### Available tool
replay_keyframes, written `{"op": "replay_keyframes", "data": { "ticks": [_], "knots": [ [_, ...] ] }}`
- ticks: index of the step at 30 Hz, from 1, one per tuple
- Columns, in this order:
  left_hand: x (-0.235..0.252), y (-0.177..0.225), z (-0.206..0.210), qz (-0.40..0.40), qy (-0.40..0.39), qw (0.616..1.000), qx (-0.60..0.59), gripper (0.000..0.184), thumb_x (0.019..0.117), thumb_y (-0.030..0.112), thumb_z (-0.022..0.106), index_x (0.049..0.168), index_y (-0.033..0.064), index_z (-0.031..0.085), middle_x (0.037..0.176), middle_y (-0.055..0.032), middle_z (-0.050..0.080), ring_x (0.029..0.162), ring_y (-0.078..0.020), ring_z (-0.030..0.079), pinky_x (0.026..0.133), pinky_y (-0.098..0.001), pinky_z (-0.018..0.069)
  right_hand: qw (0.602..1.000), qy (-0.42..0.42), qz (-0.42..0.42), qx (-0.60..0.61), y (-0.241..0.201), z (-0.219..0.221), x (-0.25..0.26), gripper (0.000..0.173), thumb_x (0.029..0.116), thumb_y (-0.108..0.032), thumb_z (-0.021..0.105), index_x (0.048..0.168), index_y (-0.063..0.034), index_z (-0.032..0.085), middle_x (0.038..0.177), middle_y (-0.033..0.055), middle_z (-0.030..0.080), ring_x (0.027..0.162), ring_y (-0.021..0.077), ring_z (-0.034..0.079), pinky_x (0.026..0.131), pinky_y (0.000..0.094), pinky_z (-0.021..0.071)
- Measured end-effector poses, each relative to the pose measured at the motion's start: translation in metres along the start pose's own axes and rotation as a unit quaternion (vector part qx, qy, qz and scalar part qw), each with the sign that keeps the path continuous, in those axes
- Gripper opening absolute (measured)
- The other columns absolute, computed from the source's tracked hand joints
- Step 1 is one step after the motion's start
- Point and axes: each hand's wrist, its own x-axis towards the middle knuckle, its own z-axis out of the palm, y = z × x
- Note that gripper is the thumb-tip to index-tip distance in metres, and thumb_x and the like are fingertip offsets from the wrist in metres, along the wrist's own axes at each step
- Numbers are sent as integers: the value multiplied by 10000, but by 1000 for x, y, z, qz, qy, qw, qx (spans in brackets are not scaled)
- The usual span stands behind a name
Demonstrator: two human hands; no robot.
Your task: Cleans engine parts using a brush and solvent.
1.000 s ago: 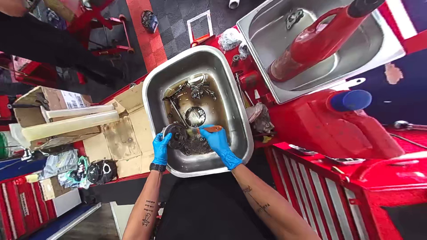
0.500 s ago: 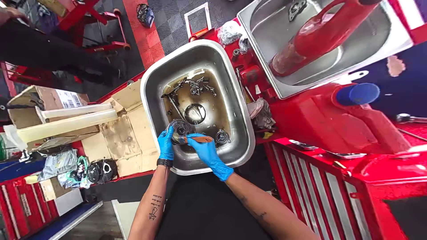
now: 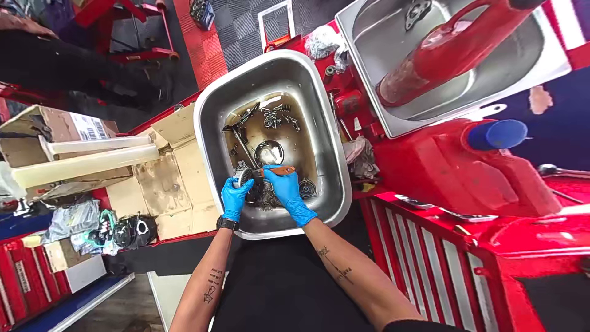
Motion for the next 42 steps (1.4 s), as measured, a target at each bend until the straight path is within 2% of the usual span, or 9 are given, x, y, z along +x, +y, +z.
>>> {"op": "replay_keyframes", "data": {
  "ticks": [9, 15, 20, 22, 25, 28, 33, 38, 42],
  "knots": [
    [4, 8, 1, -52, 31, 985, -160, 340, 921, 288, 774, 989, -35, 697, 889, -109, 704, 831, -146, 679, 816, -347, 582, 1000, 13, 6, 14, -7, -7, -8, 167, 929, -91, 725, 1056, 16, 731, 957, 119, 762, 829, 196, 759, 804, 376, 661],
    [2, 8, -5, -38, 12, 995, 87, 675, 745, 546, 853, 1138, 21, 692, 1006, -158, 721, 976, -294, 692, 911, -533, 541, 976, -7, -64, -210, 7, -24, -12, 203, 953, -205, 675, 1080, -86, 781, 1008, 55, 777, 953, 109, 731, 906, 324, 578],
    [-7, 15, -11, -48, -20, 981, 188, 746, 739, 592, 840, 1234, 65, 655, 1020, -166, 725, 981, -341, 697, 902, -571, 539, 891, -177, 12, -417, 40, -14, -13, 279, 986, -271, 616, 1041, -28, 741, 1012, 188, 729, 1019, 350, 694, 923, 569, 522],
    [-12, 14, -10, 3, -70, 967, 246, 712, 794, 546, 817, 1268, 45, 639, 1065, -175, 724, 1007, -345, 700, 926, -563, 544, 879, -206, 37, -428, 37, -26, -20, 259, 960, -262, 658, 1048, -41, 758, 1028, 183, 741, 1029, 350, 699, 926, 589, 524],
    [-22, -5, -4, 155, -162, 913, 341, 520, 900, 386, 745, 1257, 18, 663, 1237, -187, 692, 1200, -341, 647, 1070, -517, 485, 946, -111, -4, -305, 15, -63, -19, 201, 930, -178, 720, 1084, -58, 767, 1043, 93, 767, 984, 179, 729, 931, 423, 583],
    [-25, -15, -5, 311, -229, 833, 396, 344, 903, 118, 701, 1228, 9, 670, 1224, -221, 682, 1180, -406, 634, 1053, -564, 461, 976, -95, -45, -189, -18, -71, 1, 179, 924, -150, 707, 1064, -52, 759, 989, 46, 768, 879, 112, 732, 842, 331, 620],
    [-7, -15, -33, 433, -304, 746, 403, 287, 943, -61, 575, 1185, 40, 691, 1164, -179, 707, 1237, -378, 609, 1167, -536, 380, 917, -260, -22, -302, -2, -32, 21, 171, 913, -193, 739, 1043, -85, 767, 981, 40, 767, 900, 123, 728, 869, 378, 606],
    [-9, -27, -36, 392, -187, 855, 284, 690, 785, -102, 721, 1427, 125, 612, 1533, -114, 525, 1490, -350, 377, 1218, -517, 325, 927, -186, -53, -323, 14, -21, 21, 272, 918, -194, 757, 1109, -2, 729, 1007, 145, 752, 900, 221, 734, 866, 470, 605],
    [-21, -31, -8, 278, -111, 933, 198, 804, 725, 11, 828, 1472, 23, 531, 1577, -153, 461, 1496, -314, 375, 1241, -444, 313, 968, -148, 3, -200, 18, -21, 16, 375, 925, -99, 733, 1243, 55, 609, 1004, 108, 735, 788, 146, 733, 733, 342, 651]
  ]
}}
